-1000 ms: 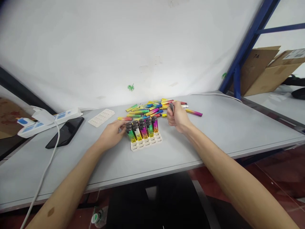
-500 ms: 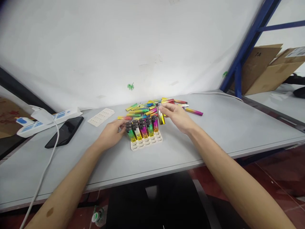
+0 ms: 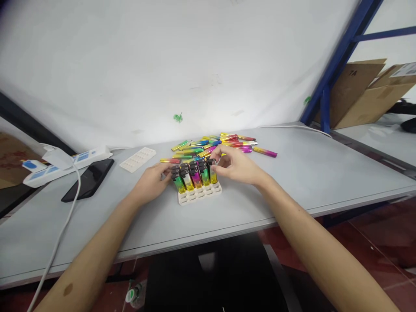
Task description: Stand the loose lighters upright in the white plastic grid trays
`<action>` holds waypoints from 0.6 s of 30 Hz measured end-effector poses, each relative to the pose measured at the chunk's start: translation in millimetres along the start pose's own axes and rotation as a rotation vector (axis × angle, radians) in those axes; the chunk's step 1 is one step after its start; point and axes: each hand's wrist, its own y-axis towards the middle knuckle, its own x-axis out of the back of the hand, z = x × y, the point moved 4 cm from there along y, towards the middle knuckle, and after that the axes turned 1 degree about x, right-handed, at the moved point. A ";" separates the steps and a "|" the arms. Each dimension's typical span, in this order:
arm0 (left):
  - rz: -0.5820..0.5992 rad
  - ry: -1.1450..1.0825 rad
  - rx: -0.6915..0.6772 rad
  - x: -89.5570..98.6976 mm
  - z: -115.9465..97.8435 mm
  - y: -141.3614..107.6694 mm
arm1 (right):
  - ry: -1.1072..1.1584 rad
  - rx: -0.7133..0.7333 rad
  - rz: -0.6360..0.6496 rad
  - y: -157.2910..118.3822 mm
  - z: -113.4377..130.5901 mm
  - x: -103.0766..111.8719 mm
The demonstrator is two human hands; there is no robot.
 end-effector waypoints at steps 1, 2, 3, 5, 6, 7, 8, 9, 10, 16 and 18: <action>0.001 0.000 0.003 0.0 0.0 0.0 | -0.027 0.011 0.007 -0.3 0.2 -0.2; 0.001 0.000 0.006 0.0 0.1 -0.1 | -0.042 0.023 0.010 -0.4 0.7 0.0; 0.004 0.000 0.008 -0.1 0.1 -0.1 | -0.052 0.033 0.010 -0.5 1.3 0.4; 0.006 0.000 0.008 -0.4 0.2 -0.3 | -0.069 0.048 0.003 -0.5 2.7 1.4; 0.006 0.000 0.006 -0.5 0.1 -0.3 | -0.072 0.053 -0.002 -0.4 3.4 1.9; 0.005 0.001 0.005 -0.6 0.1 -0.4 | -0.074 0.059 -0.007 -0.4 4.1 2.2; 0.004 0.003 0.002 -0.7 0.0 -0.3 | -0.074 0.067 -0.009 -0.4 4.7 2.4; 0.002 0.005 0.001 -0.7 -0.2 -0.3 | -0.074 0.076 -0.010 -0.4 5.4 2.5; 0.001 0.006 0.000 -0.7 -0.3 -0.3 | -0.075 0.085 -0.009 -0.4 5.9 2.6; -0.002 0.007 0.006 -0.2 -0.8 0.0 | -0.094 0.084 -0.007 -1.4 7.1 3.6; -0.002 0.008 0.006 0.0 -1.1 -0.1 | -0.099 0.079 0.002 -2.3 8.0 3.3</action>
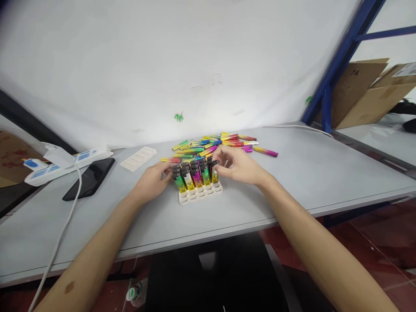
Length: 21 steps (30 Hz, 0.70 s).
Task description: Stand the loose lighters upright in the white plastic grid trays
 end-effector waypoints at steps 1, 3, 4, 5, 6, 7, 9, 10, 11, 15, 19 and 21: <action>0.000 -0.001 -0.001 0.2 -0.2 0.0 | 0.000 -0.001 0.006 -0.3 0.6 -0.3; 0.003 -0.001 -0.002 0.4 -0.7 -0.1 | 0.008 0.002 0.011 -0.2 1.2 -1.0; 0.004 -0.001 -0.002 0.4 -0.9 -0.2 | 0.019 0.003 0.003 0.4 0.9 -0.9; 0.005 0.000 -0.002 0.4 -1.0 -0.2 | 0.026 -0.004 -0.024 1.4 -0.2 0.0; 0.006 0.001 -0.002 0.4 -1.0 -0.2 | 0.017 -0.021 -0.077 2.6 -2.5 2.2; 0.005 0.000 -0.003 0.4 -1.0 -0.3 | -0.022 -0.051 -0.155 3.8 -5.9 5.8; 0.002 -0.003 -0.006 0.2 -0.7 -0.3 | -0.208 -0.149 -0.337 4.8 -15.2 15.0; 0.000 -0.005 -0.009 0.1 -0.5 -0.2 | -0.343 -0.208 -0.401 4.6 -20.3 19.2; -0.001 -0.006 -0.010 0.0 -0.2 -0.1 | -0.484 -0.266 -0.427 4.4 -25.7 22.1; 0.009 -0.018 -0.003 -0.9 0.6 0.8 | -0.872 -0.398 -0.208 4.0 -48.6 20.5; 0.007 -0.013 -0.004 -0.7 -0.4 1.0 | -0.981 -0.414 -0.068 2.5 -60.6 15.9; 0.007 -0.019 -0.004 -0.4 -1.0 0.6 | -1.011 -0.434 -0.070 2.3 -61.3 16.2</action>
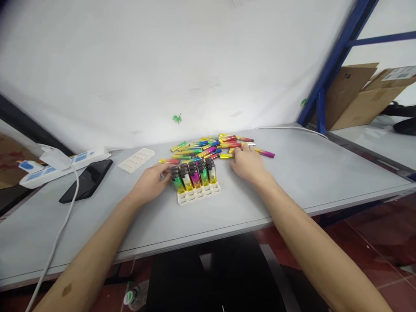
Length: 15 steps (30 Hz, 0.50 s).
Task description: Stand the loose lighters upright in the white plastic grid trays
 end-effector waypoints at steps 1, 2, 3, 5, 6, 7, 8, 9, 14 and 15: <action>0.001 -0.004 0.001 0.2 -0.3 -0.3 | -0.012 -0.014 0.000 -0.1 -0.2 0.7; 0.002 -0.005 0.002 0.5 -0.6 -0.5 | -0.019 -0.025 0.001 -0.3 -0.3 1.8; 0.002 -0.005 0.002 0.8 -0.9 -0.8 | -0.019 -0.029 0.004 -0.6 -0.3 3.0; 0.003 0.001 0.005 1.3 -1.4 -1.1 | 0.007 -0.027 0.028 -1.1 -0.2 4.8; 0.005 0.004 0.006 1.4 -1.5 -1.2 | 0.035 -0.023 0.047 -1.2 -0.2 5.1; 0.006 0.004 0.007 1.5 -1.6 -1.2 | 0.070 -0.015 0.064 -1.0 -0.3 5.1; 0.007 0.004 0.007 1.5 -1.7 -1.1 | 0.110 -0.007 0.070 -0.6 -0.3 5.2; 0.007 0.004 0.007 1.5 -1.7 -1.0 | 0.157 0.001 0.060 0.1 -0.3 5.8; 0.004 0.003 0.002 1.1 -1.3 -0.5 | 0.539 -0.010 -0.096 2.8 0.2 16.5; 0.004 0.003 0.001 1.1 -1.1 -0.6 | 0.631 -0.013 -0.106 2.6 1.3 19.0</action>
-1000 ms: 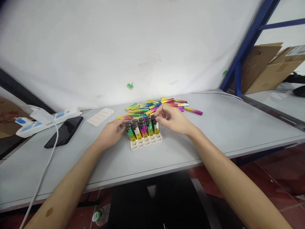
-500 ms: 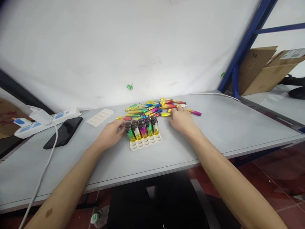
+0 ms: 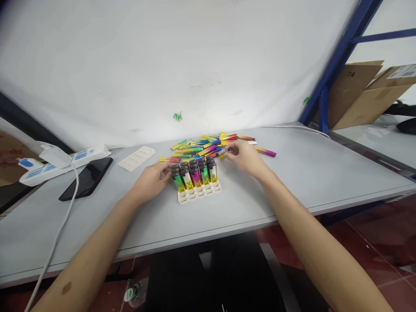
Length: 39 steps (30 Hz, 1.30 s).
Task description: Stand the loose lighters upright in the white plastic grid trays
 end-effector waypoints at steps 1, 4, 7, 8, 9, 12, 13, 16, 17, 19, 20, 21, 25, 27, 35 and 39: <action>0.000 0.000 -0.001 -0.1 0.2 -0.2 | 0.095 0.000 -0.002 -0.4 2.8 1.1; 0.000 -0.001 0.001 -0.3 0.7 -0.5 | 0.447 -0.013 0.009 -3.4 11.6 2.3; -0.003 0.006 -0.002 -0.3 0.7 -0.3 | 0.729 -0.097 0.027 -6.9 16.9 -0.4; -0.005 0.009 -0.004 -0.2 0.6 -0.1 | 0.767 -0.124 0.022 -7.7 17.8 -1.2; -0.006 0.013 -0.006 -0.2 0.5 0.1 | 0.792 -0.145 0.019 -8.2 18.5 -1.9; -0.007 0.015 -0.004 -0.3 0.4 0.2 | 0.882 -0.183 0.057 -7.8 19.6 -4.9; -0.007 0.013 -0.002 -0.3 0.5 0.2 | 0.916 -0.197 0.077 -7.5 19.7 -5.9; -0.005 0.007 0.000 -0.3 0.3 -0.1 | 0.998 -0.235 0.106 -7.6 20.5 -7.0; -0.003 0.005 0.000 -0.3 0.2 -0.2 | 1.021 -0.247 0.111 -8.4 21.5 -6.9; -0.003 0.006 -0.002 0.0 -0.2 -0.3 | 1.061 -0.260 0.134 -10.9 25.1 -6.6; -0.002 0.008 -0.002 0.2 -0.4 -0.3 | 1.076 -0.257 0.153 -12.4 27.5 -6.4; -0.003 0.011 -0.002 0.4 -0.5 -0.3 | 1.089 -0.248 0.176 -13.8 30.2 -6.4; -0.003 0.019 -0.001 0.6 -0.6 -0.4 | 1.097 -0.240 0.253 -16.4 35.9 -9.4; -0.006 0.016 -0.005 0.6 -0.6 -0.5 | 1.076 -0.268 0.260 -15.8 35.2 -12.2; 0.002 0.011 0.009 -0.4 0.3 0.3 | 1.033 -0.344 0.174 -14.0 33.4 -14.7; 0.002 0.016 0.006 -0.3 -0.9 0.5 | 1.057 -0.336 0.208 -14.9 34.3 -14.6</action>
